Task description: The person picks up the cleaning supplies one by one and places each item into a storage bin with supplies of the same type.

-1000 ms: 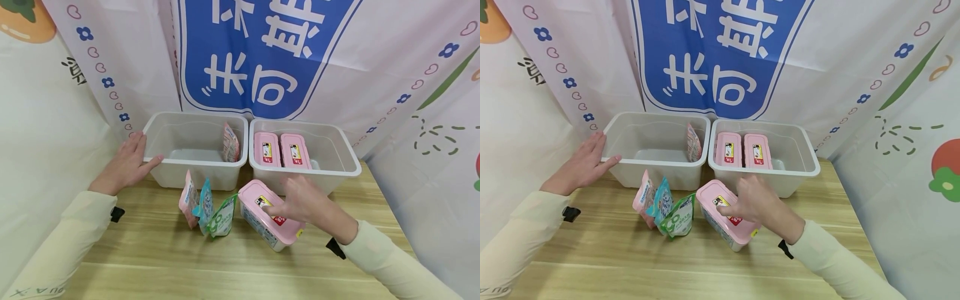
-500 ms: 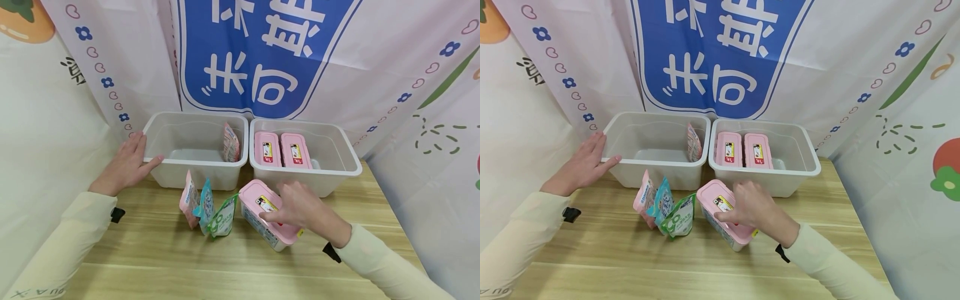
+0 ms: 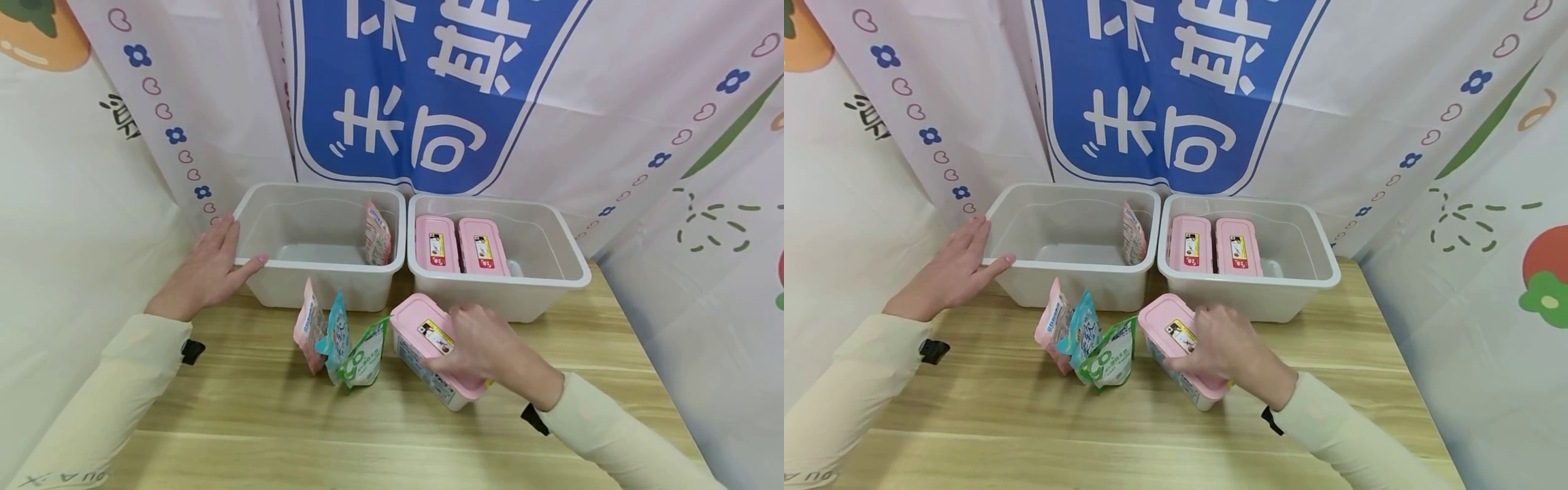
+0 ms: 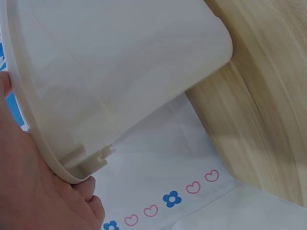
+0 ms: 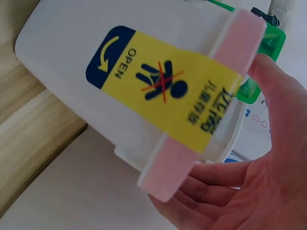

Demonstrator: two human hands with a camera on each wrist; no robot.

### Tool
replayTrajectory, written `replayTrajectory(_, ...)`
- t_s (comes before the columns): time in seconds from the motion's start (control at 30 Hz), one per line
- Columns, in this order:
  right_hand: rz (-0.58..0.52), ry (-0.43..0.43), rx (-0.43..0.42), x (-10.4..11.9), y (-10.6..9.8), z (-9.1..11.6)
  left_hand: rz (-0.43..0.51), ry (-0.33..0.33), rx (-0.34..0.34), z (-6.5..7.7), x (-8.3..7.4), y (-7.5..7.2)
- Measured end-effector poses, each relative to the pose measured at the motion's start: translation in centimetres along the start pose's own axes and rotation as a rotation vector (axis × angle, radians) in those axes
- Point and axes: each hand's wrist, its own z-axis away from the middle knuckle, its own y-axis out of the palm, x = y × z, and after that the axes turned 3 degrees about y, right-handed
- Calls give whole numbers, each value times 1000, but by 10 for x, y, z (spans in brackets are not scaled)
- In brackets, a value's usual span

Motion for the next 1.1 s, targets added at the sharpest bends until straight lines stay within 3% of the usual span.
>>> replayTrajectory(0.2,29,-22,-31,2,4,0,-1,-2,3,2,-1,-1)
replayTrajectory(0.57,16,28,-24,7,8,0,12,11,-19,4,1,0)
replayTrajectory(1.1,0,-29,-111,0,16,-2,19,15,-14,2,2,1)
